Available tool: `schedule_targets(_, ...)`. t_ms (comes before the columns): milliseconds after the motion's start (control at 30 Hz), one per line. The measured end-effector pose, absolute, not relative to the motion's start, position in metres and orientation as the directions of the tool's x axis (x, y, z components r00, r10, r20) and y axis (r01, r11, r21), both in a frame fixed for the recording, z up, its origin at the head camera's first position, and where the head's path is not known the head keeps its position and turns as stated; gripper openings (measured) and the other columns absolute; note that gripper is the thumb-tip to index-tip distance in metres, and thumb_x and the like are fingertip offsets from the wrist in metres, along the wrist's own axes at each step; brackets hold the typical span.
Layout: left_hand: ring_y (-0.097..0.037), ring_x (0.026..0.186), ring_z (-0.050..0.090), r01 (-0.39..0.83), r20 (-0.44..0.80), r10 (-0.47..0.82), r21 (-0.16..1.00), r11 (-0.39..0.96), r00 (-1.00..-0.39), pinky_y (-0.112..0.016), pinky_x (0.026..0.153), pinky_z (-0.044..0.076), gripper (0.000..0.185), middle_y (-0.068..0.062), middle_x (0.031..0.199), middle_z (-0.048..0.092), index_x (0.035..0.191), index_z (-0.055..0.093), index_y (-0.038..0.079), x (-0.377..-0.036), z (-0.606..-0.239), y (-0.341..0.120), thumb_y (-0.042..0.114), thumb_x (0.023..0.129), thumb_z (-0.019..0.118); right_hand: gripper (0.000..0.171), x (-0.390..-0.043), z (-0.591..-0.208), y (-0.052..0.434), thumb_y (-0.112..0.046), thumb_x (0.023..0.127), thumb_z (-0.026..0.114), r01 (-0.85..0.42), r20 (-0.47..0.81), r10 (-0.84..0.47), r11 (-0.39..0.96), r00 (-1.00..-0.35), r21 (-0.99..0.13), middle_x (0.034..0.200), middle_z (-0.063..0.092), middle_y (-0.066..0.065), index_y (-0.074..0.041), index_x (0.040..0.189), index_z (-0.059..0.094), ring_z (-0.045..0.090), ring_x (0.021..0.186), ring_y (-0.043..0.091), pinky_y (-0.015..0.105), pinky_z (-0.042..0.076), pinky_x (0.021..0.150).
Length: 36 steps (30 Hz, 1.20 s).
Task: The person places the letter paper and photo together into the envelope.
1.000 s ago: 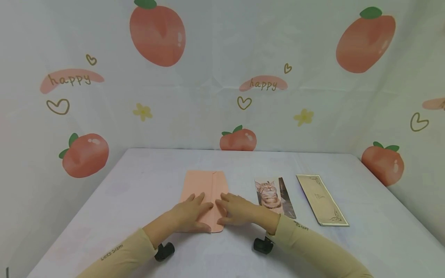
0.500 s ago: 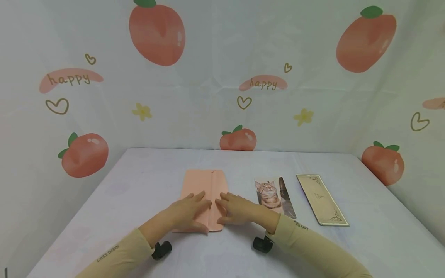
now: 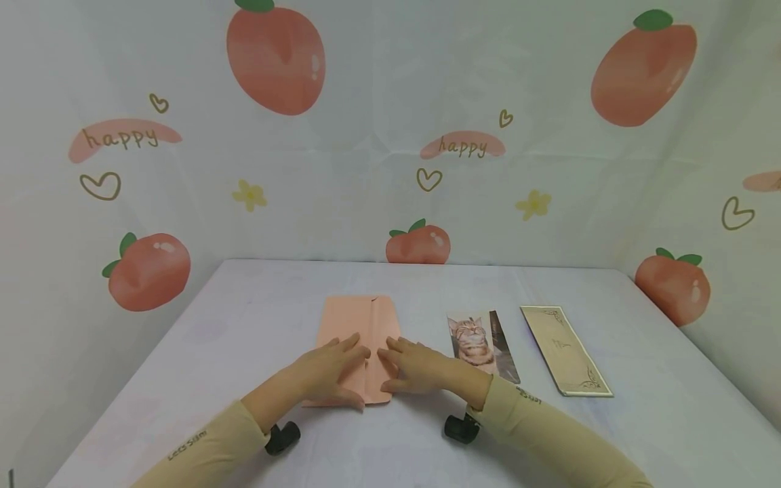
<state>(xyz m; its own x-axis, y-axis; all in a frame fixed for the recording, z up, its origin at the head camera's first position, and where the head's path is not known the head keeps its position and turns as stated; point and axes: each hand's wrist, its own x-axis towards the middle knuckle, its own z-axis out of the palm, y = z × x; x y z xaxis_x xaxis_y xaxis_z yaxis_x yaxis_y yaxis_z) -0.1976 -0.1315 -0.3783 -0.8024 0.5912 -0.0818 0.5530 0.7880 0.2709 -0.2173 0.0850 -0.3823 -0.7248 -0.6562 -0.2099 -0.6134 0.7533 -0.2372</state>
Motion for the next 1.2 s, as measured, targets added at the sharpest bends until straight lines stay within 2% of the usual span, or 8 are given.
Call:
schedule_targets(567, -0.055, 0.125, 0.039, 0.566, -0.081, 0.605, 0.273, 0.778, -0.792, -0.059, 0.099, 0.041, 0.07, -0.024, 0.147, 0.035, 0.122, 0.048, 0.016, -0.199, -0.377, -0.13, 0.057, 0.07, 0.071, 0.061, -0.219, -0.381, 0.087, -0.042, 0.089, 0.059, -0.628, -0.151, -0.674, 0.732, -0.723, -0.262, 0.146, 0.039, 0.018, -0.007, 0.137, 0.045, 0.036, 0.137, 0.032, 0.048, 0.034, 0.11)
schedule_targets(967, -0.057, 0.124, 0.04, 0.57, -0.083, 0.608, 0.268, 0.777, -0.79, -0.06, 0.095, 0.043, 0.069, -0.024, 0.146, 0.036, 0.121, 0.047, 0.016, -0.197, -0.375, -0.13, 0.057, 0.07, 0.071, 0.053, -0.22, -0.375, 0.099, -0.03, 0.09, 0.06, -0.623, 0.008, -0.673, 0.68, -0.74, -0.388, 0.138, 0.048, 0.02, -0.001, 0.132, 0.049, 0.044, 0.131, 0.033, 0.046, 0.037, 0.108)
schedule_targets(1200, -0.056, 0.122, 0.041, 0.565, -0.082, 0.604, 0.271, 0.779, -0.793, -0.06, 0.095, 0.043, 0.069, -0.024, 0.145, 0.037, 0.12, 0.047, 0.016, -0.196, -0.375, -0.13, 0.056, 0.069, 0.073, 0.048, -0.22, -0.375, 0.118, -0.027, 0.092, 0.058, -0.589, 0.079, -0.639, 0.644, -0.765, -0.487, 0.134, 0.052, 0.014, -0.001, 0.131, 0.049, 0.048, 0.127, 0.03, 0.047, 0.041, 0.104)
